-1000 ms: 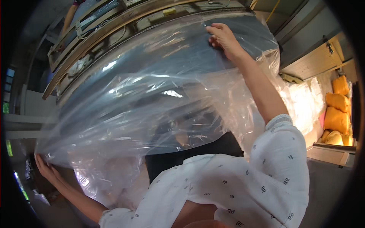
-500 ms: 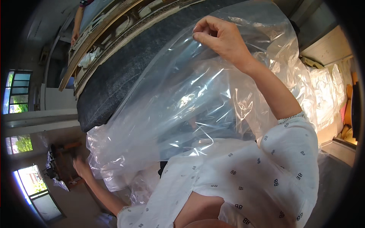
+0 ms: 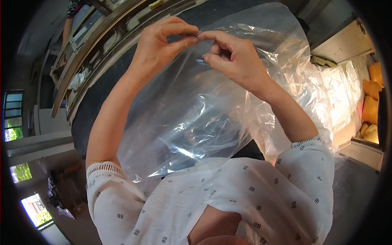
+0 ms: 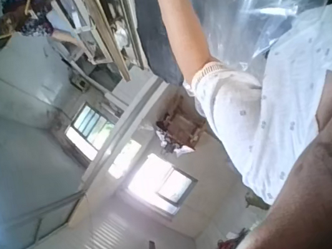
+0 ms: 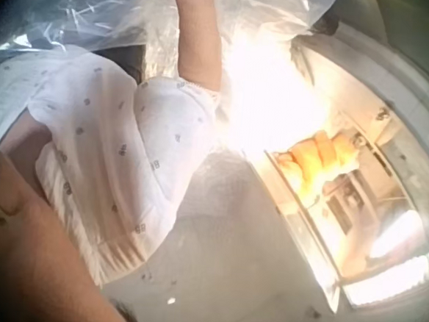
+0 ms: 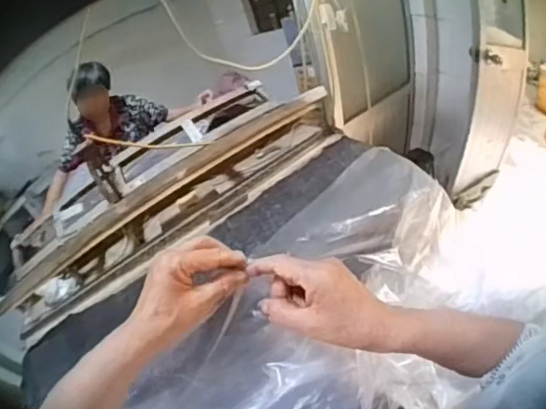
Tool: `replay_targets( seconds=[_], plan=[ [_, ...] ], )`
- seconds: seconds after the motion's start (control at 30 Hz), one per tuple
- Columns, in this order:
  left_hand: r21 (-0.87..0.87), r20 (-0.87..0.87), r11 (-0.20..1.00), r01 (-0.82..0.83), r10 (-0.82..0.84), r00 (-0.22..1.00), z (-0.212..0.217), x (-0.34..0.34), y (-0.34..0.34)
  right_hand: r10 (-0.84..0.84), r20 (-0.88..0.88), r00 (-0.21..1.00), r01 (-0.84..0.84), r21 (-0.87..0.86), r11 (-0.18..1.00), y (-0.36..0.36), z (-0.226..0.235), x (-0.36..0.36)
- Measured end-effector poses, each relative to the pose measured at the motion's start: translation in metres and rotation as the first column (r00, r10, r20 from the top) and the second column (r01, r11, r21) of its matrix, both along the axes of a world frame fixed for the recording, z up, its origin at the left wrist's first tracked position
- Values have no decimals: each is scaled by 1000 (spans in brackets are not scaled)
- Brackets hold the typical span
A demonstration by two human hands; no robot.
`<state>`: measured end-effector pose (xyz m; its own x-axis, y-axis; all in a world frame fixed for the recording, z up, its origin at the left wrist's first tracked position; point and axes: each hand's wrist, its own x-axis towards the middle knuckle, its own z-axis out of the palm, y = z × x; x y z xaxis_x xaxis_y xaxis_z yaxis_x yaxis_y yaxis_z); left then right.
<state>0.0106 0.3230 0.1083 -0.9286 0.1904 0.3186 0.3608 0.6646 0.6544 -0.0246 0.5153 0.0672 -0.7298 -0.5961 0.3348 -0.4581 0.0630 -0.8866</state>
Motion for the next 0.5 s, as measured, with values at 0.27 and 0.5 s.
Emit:
replay_targets(
  seconds=[0.27, 0.5],
  plan=[
    [286, -101, 958, 26, 3, 995, -41, -13, 16, 328, 614, 718, -236, -228, 944, 22, 8, -22],
    [937, 235, 234, -260, 132, 963, -63, -14, 38, 304, 495, 814, -307, -79, 948, 45, 19, -74]
  ],
)
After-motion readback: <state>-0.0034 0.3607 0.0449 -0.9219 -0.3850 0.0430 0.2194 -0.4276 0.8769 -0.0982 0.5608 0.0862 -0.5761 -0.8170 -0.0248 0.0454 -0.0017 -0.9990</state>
